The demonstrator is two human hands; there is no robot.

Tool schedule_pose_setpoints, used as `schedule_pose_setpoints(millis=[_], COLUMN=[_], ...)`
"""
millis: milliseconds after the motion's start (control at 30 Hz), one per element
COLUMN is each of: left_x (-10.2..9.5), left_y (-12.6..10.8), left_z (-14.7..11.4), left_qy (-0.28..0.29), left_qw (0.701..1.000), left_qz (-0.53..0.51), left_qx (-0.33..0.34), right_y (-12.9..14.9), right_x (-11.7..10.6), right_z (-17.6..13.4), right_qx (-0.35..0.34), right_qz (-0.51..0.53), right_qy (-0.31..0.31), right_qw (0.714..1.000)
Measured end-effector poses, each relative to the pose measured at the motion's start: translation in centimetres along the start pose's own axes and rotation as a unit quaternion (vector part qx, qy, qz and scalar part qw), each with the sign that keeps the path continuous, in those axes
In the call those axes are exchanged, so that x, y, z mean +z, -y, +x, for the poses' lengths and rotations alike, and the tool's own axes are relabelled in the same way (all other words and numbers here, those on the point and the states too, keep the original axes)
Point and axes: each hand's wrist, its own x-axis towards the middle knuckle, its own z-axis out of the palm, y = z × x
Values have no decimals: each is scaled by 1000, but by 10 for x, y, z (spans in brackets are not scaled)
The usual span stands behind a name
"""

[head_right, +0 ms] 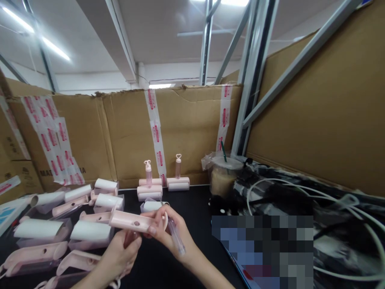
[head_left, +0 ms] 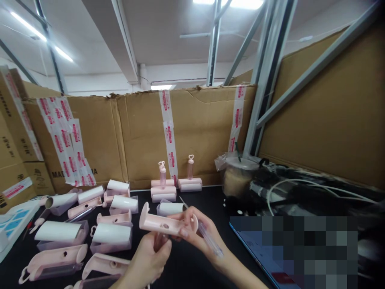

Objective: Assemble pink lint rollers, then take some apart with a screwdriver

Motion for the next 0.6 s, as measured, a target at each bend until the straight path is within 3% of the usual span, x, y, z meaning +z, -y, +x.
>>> schedule_pose_setpoints(millis=[67, 167, 333, 400, 467, 533, 600], left_x=[2, 7, 5, -2, -9, -15, -18], left_y=[-4, -11, -14, -13, -12, -11, -10], left_z=[1, -1, -11, -14, -16, -16, -15], left_qy=[-55, -78, -72, -69, -51, -33, -29], left_qw=[991, 973, 975, 968, 958, 947, 935], left_qz=[81, 126, 146, 174, 195, 215, 231], left_qx=[96, 178, 152, 168, 202, 238, 269], right_y=[0, 4, 20, 24, 25, 20, 11], right_x=[-1, -3, -22, -37, -53, -67, -76], right_z=[2, 4, 2, 1, 2, 5, 6], right_qx=[-7, -13, -32, -41, -10, 58, 130], right_qz=[-18, -65, -166, -237, -393, -584, -705], right_qy=[-10, -18, 62, 54, -23, -83, -54], right_qw=[1000, 998, 984, 969, 919, 806, 695])
